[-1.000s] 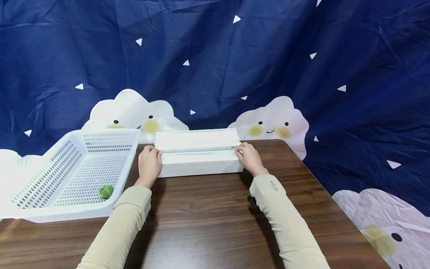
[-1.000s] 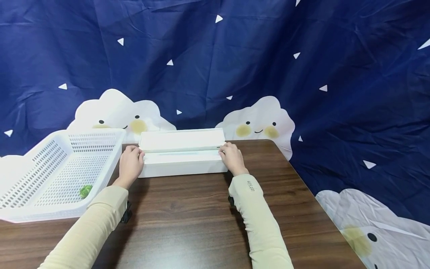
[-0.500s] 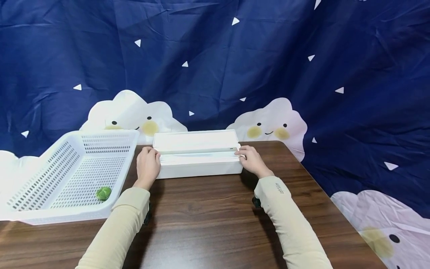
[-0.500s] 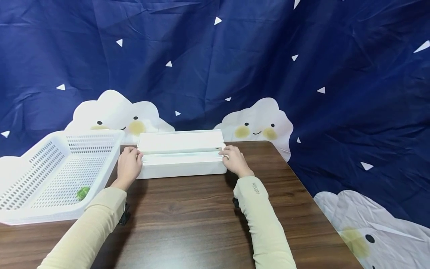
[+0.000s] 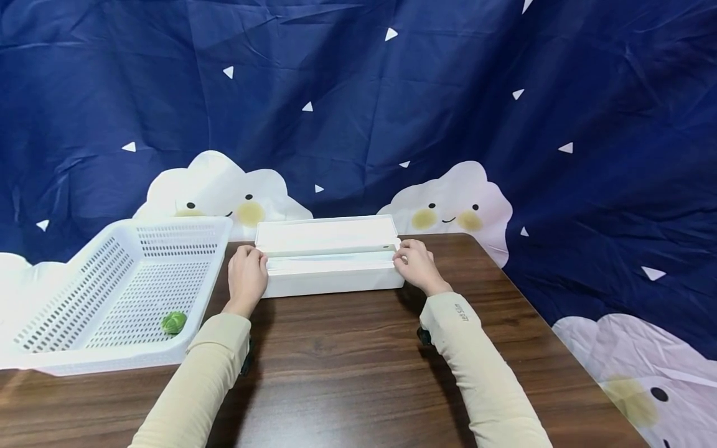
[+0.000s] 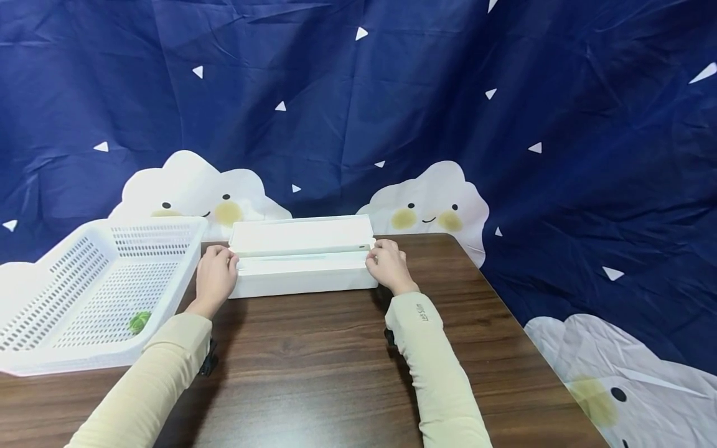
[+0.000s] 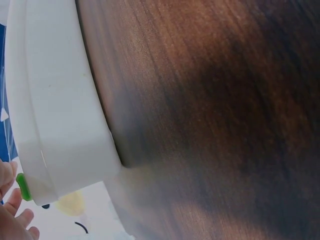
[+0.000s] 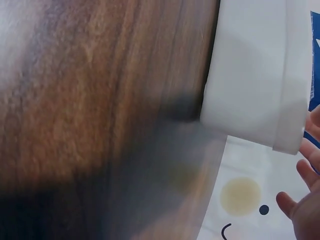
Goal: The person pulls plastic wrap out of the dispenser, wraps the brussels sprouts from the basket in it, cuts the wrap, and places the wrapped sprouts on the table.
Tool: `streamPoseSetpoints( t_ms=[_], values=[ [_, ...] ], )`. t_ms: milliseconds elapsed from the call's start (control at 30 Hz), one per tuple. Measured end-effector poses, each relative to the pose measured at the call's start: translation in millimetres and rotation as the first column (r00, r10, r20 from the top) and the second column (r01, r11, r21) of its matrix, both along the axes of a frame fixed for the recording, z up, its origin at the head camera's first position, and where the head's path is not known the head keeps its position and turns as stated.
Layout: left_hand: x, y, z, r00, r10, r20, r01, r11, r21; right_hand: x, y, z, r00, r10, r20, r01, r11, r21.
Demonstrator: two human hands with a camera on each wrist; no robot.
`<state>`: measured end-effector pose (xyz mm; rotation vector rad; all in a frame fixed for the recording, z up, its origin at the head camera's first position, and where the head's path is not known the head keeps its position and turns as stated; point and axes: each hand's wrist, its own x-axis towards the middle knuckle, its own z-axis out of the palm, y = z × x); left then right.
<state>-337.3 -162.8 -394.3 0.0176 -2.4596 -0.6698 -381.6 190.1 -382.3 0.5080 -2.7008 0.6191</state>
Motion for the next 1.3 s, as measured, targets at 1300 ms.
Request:
streamPoseSetpoints(
  t_ms=[1300],
  values=[
    [0.0,-3.2,3.6,0.997,0.046,-0.059,-0.048,0.998,-0.027,-3.0,-11,0.0,0.985,-0.113,-0.129,0.081,0.970,-0.231]
  ],
)
